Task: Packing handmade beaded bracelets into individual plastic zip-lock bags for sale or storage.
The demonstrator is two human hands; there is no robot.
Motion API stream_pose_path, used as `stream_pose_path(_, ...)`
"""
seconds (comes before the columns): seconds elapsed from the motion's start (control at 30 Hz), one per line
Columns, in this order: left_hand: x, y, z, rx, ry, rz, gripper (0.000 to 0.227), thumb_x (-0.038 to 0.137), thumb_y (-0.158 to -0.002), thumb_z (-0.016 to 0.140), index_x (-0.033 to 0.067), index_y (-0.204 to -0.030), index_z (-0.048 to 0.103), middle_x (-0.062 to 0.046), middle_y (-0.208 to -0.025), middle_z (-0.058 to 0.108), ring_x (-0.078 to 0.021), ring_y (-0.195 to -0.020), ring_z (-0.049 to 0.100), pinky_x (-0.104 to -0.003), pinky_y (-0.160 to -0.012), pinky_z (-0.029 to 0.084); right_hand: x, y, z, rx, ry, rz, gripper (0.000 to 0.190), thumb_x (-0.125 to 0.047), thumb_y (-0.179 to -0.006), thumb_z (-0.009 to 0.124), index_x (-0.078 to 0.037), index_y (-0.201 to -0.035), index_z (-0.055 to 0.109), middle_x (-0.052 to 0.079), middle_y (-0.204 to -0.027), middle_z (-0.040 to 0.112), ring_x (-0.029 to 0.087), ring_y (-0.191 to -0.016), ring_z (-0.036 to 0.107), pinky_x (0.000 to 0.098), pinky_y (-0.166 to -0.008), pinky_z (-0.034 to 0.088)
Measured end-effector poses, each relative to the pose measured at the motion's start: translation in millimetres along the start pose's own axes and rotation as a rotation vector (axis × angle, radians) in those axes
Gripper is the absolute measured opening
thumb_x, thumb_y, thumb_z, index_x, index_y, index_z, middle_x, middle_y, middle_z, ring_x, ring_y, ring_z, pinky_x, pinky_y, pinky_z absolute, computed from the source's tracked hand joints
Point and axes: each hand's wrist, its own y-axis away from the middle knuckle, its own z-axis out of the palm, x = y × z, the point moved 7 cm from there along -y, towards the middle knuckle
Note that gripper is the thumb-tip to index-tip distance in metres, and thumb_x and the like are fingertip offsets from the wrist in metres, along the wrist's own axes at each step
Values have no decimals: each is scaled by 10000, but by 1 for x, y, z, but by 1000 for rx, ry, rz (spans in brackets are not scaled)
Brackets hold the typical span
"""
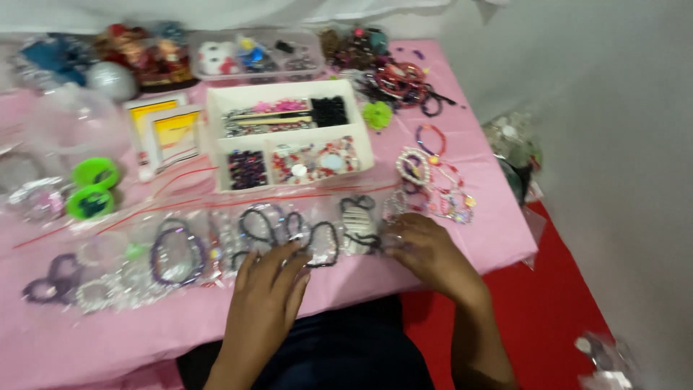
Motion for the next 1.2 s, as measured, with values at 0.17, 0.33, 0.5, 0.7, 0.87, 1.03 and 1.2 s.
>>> stream_pose_path(0.17,-59,-15,-47,126,-167,-165,174,212,-974,669,143,-1125,719,-65,-1093,730,-292,-996,696,-445,-886,502,48,20,-1,32,-161,707,280,-331,-966,635,-121,-1097,764,89,-1098,723,296,-1065,688,414,-950,507)
stream_pose_path(0.33,-115,-45,-84,123,-548,-310,272,313,-989,667,185,-1218,738,-100,-1038,718,-356,-829,730,-480,-675,543,38,13,-9,270,-135,678,137,-266,-999,706,-190,-914,783,-6,-839,735,225,-858,730,346,-843,553)
stream_pose_path(0.5,-176,-73,-50,-136,-560,-366,448,296,-858,731,194,-1288,660,-123,-1207,678,-387,-1062,707,-525,-865,531,15,-6,2,261,-396,668,274,-247,-1002,624,-83,-829,758,122,-771,729,277,-761,707,411,-803,547)
stream_pose_path(0.7,-213,-83,-44,-123,-468,-422,86,260,-954,660,191,-999,683,-51,-957,676,-328,-843,743,-468,-663,578,-42,-98,11,38,-373,243,83,-215,-947,706,-162,-897,747,26,-784,686,252,-780,720,376,-771,583)
stream_pose_path(0.87,-198,-95,-69,-85,-301,-454,90,194,-981,654,160,-1056,689,-62,-954,671,-298,-880,749,-464,-701,612,-69,-188,36,-191,-205,95,151,-185,-1017,563,-139,-1080,692,136,-1119,598,363,-1028,631,452,-828,547)
stream_pose_path(1.03,-208,-99,-72,-19,-144,-442,88,153,-973,688,133,-1055,712,-63,-940,684,-255,-889,756,-425,-721,616,-61,-259,96,-187,69,-61,264,-176,-1009,553,-141,-1234,686,208,-1335,474,459,-1151,541,531,-920,512)
stream_pose_path(1.2,-211,-102,-72,7,-117,-441,117,175,-987,652,141,-1092,688,-78,-955,648,-306,-948,722,-478,-764,611,-46,-289,163,-315,254,24,304,-233,-996,534,-177,-1235,714,120,-1220,502,337,-1101,502,473,-817,500)
